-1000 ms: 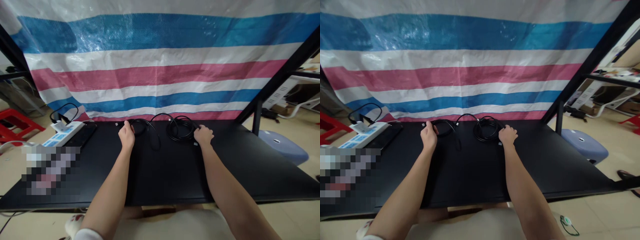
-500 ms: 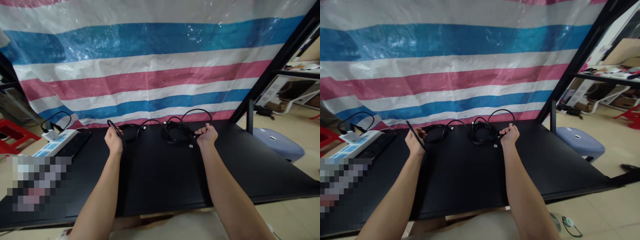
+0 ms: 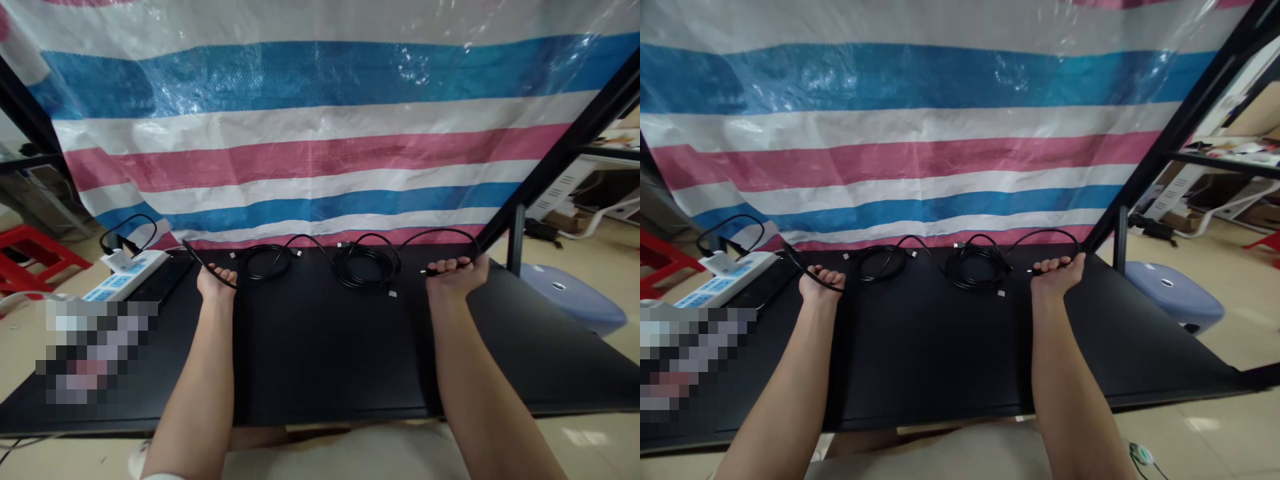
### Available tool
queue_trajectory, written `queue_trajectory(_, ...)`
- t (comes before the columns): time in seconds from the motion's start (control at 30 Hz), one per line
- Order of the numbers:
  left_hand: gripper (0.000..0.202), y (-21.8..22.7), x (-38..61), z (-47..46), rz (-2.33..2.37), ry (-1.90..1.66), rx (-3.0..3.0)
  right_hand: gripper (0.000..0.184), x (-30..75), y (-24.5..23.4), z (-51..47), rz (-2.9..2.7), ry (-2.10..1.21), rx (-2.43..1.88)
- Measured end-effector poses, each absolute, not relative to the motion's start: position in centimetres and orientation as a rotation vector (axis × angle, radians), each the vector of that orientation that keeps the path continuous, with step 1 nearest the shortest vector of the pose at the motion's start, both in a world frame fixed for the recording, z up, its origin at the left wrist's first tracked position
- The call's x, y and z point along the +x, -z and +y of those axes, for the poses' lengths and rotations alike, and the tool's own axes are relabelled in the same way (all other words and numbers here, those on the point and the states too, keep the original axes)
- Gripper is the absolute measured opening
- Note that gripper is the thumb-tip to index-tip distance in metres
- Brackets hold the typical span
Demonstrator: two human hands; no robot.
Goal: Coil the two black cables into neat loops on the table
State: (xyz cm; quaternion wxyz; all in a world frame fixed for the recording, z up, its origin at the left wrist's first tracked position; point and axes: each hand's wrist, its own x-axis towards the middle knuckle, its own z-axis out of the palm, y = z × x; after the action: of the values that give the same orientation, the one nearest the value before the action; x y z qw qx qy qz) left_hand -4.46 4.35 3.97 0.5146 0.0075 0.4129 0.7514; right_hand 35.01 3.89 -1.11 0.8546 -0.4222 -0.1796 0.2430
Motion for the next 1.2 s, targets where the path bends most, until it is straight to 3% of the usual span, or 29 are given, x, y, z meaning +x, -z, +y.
queue_trajectory(0.1, 0.032, -4.3, -3.6, 4.4, 0.996, -1.793, -0.002, 0.052, 32.6, 1.3, 4.2, -0.604, -0.163, -1.092)
queue_trajectory(0.23, 0.035, -4.3, -2.8, 4.5, 0.890, -1.764, 0.038, 0.092, 29.7, 2.4, 4.9, -1.005, 0.160, -1.341)
queue_trajectory(0.3, 0.037, -4.2, -2.8, 4.6, 0.838, -1.751, 0.076, 0.098, 28.9, 2.9, 5.1, -1.056, 0.253, -1.394)
queue_trajectory(0.43, 0.040, -4.0, -2.8, 4.6, 0.821, -1.699, 0.164, 0.075, 28.5, 2.8, 5.2, -0.897, 0.219, -1.453)
queue_trajectory(0.57, 0.037, -3.7, -2.4, 4.6, 0.924, -1.674, 0.324, 0.045, 28.7, 1.6, 4.9, -0.703, -0.155, -1.272)
queue_trajectory(0.77, 0.022, -2.1, -1.2, 5.2, 1.407, -1.639, 0.912, 0.020, 28.3, 0.0, 3.9, -0.678, -0.721, -0.967)
queue_trajectory(0.93, 0.025, -1.6, 0.1, 4.4, 1.695, -1.438, 1.385, 0.020, 26.8, -0.3, 3.3, -0.785, -0.958, -0.896)
queue_trajectory(1.2, 0.032, -1.6, 1.9, 3.2, 1.863, -1.301, 1.599, 0.044, 23.9, 0.7, 2.9, -1.229, -0.856, -1.083)
